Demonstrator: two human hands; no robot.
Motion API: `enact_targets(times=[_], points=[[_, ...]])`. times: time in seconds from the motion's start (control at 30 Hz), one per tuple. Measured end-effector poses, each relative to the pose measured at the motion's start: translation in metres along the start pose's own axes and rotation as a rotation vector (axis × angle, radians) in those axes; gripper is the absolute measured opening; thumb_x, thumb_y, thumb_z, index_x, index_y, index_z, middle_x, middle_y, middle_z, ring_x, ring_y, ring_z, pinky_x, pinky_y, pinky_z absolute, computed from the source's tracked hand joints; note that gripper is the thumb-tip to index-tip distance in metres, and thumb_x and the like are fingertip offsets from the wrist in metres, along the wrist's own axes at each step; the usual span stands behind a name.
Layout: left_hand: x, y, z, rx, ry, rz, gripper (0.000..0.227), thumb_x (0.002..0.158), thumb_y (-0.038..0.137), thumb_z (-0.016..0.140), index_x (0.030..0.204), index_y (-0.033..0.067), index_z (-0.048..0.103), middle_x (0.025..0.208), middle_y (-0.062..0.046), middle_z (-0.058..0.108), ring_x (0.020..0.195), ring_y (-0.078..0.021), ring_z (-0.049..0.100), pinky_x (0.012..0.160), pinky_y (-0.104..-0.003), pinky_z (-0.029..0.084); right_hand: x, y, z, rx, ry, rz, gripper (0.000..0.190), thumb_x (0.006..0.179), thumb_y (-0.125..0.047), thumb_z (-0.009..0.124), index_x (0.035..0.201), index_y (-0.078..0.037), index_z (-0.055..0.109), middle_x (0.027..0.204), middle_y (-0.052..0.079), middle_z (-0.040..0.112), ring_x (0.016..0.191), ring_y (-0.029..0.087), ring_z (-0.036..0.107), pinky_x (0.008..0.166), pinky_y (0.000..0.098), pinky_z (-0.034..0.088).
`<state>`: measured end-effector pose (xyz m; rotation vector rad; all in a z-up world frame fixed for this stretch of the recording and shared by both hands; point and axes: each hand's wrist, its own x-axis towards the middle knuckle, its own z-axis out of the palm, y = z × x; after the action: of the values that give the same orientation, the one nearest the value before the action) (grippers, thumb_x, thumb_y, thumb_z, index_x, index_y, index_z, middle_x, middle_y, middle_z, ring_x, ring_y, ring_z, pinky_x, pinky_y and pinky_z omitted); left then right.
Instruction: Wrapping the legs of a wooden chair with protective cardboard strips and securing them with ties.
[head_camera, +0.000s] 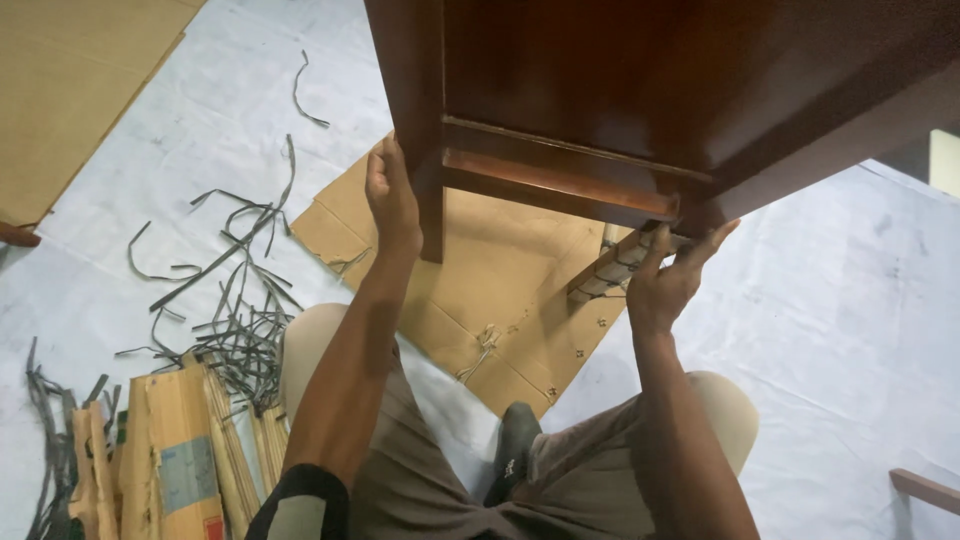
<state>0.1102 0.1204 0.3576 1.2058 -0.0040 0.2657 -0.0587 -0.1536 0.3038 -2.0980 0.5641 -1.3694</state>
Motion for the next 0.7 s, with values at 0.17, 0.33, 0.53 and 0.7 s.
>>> enact_targets(times=[0.17, 0.33, 0.53, 0.7], points=[[-0.005, -0.016, -0.017, -0.064, -0.029, -0.035, 0.034, 0.101, 0.05, 0.063, 0.098, 0.0156, 0.062, 0.086, 0.002, 0.063, 0.079, -0.007, 0.06, 0.076, -0.025, 0.053, -0.001, 0.012, 0.008, -0.189, -0.039, 0.082, 0.078, 0.117, -0.043, 0.055, 0.168, -0.019, 0.001, 0.163, 0.023, 0.035, 0.137, 0.048, 0.053, 0.109, 0.0606, 0.049], [-0.027, -0.007, -0.013, -0.079, -0.074, -0.016, 0.03, 0.099, 0.044, 0.069, 0.097, 0.0145, 0.062, 0.087, 0.003, 0.062, 0.082, -0.0058, 0.058, 0.078, -0.024, 0.052, 0.013, 0.022, 0.01, -0.106, -0.019, 0.11, 0.068, 0.123, -0.037, 0.043, 0.168, -0.014, -0.001, 0.171, 0.024, 0.013, 0.155, 0.047, 0.032, 0.126, 0.0605, 0.034], [-0.062, 0.003, -0.007, -0.017, -0.142, -0.007, 0.028, 0.097, 0.039, 0.072, 0.098, 0.014, 0.06, 0.091, 0.001, 0.061, 0.088, -0.0064, 0.056, 0.084, -0.025, 0.051, 0.023, 0.046, -0.004, -0.067, 0.035, 0.046, 0.063, 0.127, -0.03, 0.042, 0.168, -0.006, 0.0, 0.169, 0.031, 0.005, 0.158, 0.047, 0.015, 0.132, 0.0595, 0.017], [-0.065, -0.01, -0.013, -0.035, -0.107, 0.032, 0.034, 0.094, 0.043, 0.075, 0.101, 0.0141, 0.059, 0.089, 0.004, 0.057, 0.084, -0.0051, 0.054, 0.079, -0.023, 0.05, 0.022, 0.05, -0.006, -0.092, -0.016, 0.1, 0.076, 0.123, -0.041, 0.056, 0.168, -0.013, 0.001, 0.168, 0.028, 0.021, 0.153, 0.046, 0.033, 0.124, 0.0562, 0.039]])
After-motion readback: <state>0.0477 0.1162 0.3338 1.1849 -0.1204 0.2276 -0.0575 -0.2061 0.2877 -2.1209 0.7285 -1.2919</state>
